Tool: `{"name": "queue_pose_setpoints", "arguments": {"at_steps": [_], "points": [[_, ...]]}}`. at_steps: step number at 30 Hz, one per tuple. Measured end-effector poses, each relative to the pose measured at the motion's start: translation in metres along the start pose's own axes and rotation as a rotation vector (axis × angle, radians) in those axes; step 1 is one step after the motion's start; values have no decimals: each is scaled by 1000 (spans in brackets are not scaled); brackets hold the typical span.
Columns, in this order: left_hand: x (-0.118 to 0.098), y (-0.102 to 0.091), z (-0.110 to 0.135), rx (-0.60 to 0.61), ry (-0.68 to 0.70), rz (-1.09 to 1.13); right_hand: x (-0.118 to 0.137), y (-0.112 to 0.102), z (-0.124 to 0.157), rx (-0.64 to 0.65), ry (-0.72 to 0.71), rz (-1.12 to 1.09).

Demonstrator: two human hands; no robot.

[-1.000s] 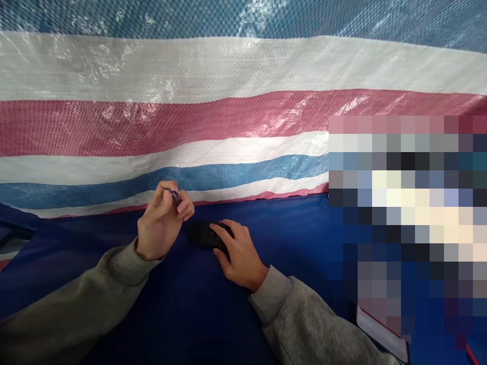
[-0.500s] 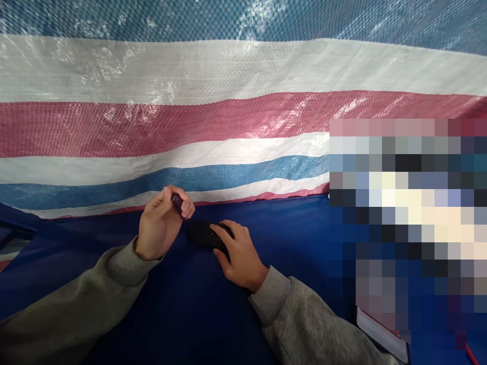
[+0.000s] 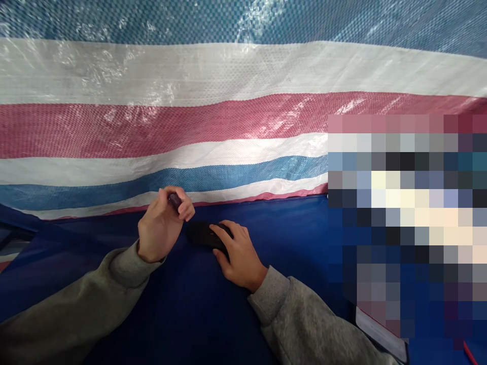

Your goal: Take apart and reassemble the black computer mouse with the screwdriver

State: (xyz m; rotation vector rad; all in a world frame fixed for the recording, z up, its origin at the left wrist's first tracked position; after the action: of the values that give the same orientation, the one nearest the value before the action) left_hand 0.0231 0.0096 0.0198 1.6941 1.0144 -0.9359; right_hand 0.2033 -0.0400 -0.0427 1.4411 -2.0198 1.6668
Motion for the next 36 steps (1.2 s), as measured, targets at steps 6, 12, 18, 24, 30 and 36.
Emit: {"name": "queue_pose_setpoints", "arguments": {"at_steps": [6, 12, 18, 24, 30, 36], "points": [[-16, -3, -7, -121, 219, -136, -1, 1, 0, -1, 0, -1], [8, -29, 0, -232, -99, -345, -1, 1, 0, -13, -7, 4], [50, -62, 20, -115, -77, -733, -4, 6, 1, -51, -40, 29], [45, -57, 22, -10, 38, -977, -5, 5, 1, -68, -18, -41], [36, -50, 29, 321, 276, -1165, -6, 3, -2, -86, 96, -63], [46, -55, 28, 421, 326, -1421, -9, 5, -2, -164, 95, -23]]}}
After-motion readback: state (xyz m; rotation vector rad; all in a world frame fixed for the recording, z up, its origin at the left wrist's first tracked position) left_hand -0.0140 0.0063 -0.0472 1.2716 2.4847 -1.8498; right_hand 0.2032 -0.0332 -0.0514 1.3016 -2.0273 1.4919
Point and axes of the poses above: each hand's wrist, its own z-axis away from the middle knuckle, its own y-axis out of the palm, x = y × z, the point moved 1 cm from there along -z, towards the middle knuckle, and after that the axes turned 7 degrees about -z, right-handed, at the moved point
